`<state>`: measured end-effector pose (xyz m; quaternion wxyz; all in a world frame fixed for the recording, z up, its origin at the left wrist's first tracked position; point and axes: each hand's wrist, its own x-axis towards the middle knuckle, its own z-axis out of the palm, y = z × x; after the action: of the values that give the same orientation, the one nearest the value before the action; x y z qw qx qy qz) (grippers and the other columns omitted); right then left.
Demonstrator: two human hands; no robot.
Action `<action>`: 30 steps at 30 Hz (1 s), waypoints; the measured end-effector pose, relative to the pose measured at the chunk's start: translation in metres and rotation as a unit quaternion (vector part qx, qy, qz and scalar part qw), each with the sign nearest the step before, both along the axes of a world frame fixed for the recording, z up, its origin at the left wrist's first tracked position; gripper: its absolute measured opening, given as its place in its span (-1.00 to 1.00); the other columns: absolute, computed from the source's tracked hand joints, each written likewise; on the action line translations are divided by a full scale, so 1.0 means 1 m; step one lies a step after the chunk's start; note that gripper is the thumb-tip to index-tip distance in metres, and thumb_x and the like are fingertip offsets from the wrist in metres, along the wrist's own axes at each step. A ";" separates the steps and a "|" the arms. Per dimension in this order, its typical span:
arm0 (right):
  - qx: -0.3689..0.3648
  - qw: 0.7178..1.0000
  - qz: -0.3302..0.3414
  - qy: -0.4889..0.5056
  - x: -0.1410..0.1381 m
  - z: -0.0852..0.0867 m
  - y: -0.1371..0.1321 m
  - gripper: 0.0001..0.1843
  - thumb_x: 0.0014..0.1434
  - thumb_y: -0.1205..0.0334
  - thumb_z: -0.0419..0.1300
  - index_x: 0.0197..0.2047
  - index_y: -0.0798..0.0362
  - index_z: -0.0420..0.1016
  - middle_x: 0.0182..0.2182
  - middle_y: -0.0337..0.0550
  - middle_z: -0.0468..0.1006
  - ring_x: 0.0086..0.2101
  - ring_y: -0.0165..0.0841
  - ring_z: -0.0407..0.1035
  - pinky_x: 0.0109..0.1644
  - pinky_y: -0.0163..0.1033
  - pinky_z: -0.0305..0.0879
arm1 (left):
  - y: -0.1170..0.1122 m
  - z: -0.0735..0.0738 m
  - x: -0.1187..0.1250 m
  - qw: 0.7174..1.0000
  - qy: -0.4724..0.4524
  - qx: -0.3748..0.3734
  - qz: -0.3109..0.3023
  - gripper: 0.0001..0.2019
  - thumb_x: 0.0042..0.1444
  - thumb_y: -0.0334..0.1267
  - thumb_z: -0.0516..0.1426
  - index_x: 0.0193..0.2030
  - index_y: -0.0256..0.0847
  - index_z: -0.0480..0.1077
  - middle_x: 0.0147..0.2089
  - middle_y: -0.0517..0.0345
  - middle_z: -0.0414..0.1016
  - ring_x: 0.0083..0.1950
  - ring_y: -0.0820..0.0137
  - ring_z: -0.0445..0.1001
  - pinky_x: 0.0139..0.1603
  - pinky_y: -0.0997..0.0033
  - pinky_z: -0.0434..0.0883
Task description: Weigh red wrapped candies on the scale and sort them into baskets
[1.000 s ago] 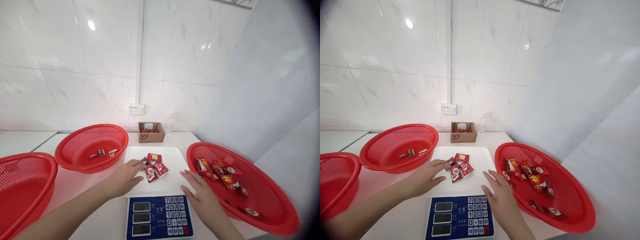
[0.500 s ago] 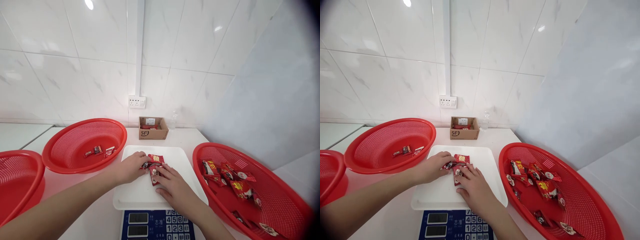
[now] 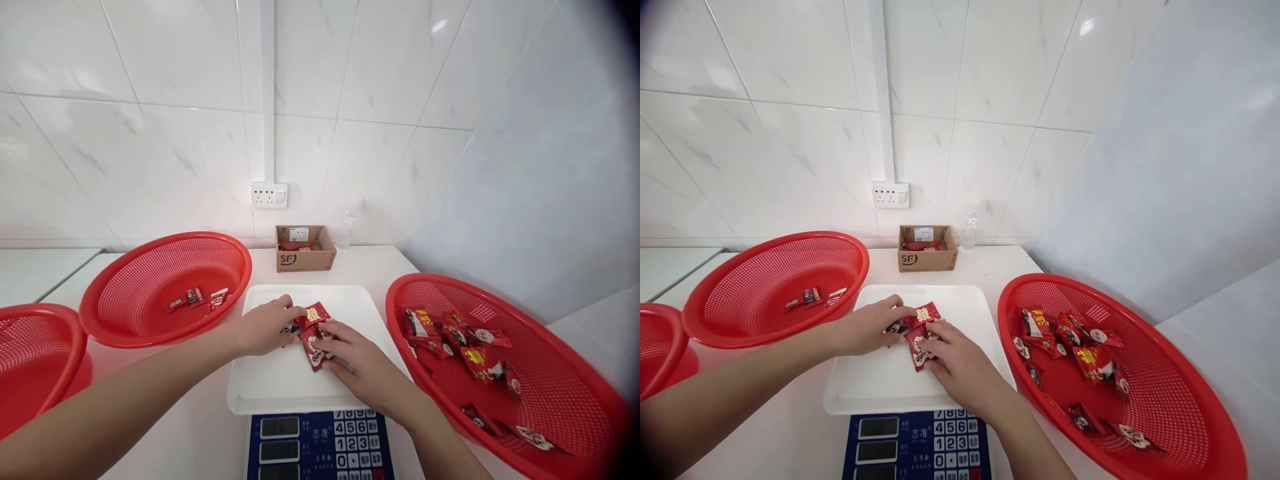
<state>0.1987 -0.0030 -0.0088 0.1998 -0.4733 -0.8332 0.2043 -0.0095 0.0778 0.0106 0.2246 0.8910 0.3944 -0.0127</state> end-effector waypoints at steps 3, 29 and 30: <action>-0.006 1.000 -0.015 -0.002 0.001 -0.001 0.002 -0.62 0.17 0.35 0.06 0.05 -0.05 0.42 0.12 -0.12 0.34 0.10 -0.30 0.23 0.18 -0.13 0.20 | -0.003 0.002 -0.002 0.998 -0.022 -0.048 0.023 -0.57 0.09 -0.10 0.07 0.13 0.02 0.19 0.00 0.11 0.24 -0.23 0.33 0.44 -0.30 0.37 0.35; -0.006 0.989 -0.145 0.031 0.021 0.008 -0.017 -0.65 0.25 0.10 -0.06 -0.02 -0.02 0.43 -0.03 -0.08 0.50 -0.03 -0.27 0.39 0.04 -0.13 0.34 | -0.018 -0.019 0.038 0.989 -0.031 0.082 -0.121 -0.31 0.16 0.20 -0.13 0.33 -0.14 -0.05 0.39 -0.12 -0.11 0.40 0.05 -0.25 0.29 -0.16 -0.17; -0.003 0.989 -0.145 0.026 0.022 0.007 -0.019 -0.65 0.25 0.09 -0.05 -0.02 -0.02 0.44 -0.03 -0.08 0.51 -0.03 -0.26 0.39 0.03 -0.12 0.35 | -0.017 -0.013 0.033 0.990 -0.033 0.077 -0.111 -0.31 0.17 0.19 -0.14 0.34 -0.14 -0.07 0.40 -0.12 -0.17 0.40 0.06 -0.29 0.29 -0.14 -0.18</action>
<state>0.2205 -0.0220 -0.0021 0.2475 -0.5839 -0.7500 0.1879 0.0237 0.0609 -0.0027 0.1651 0.9439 0.2850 0.0227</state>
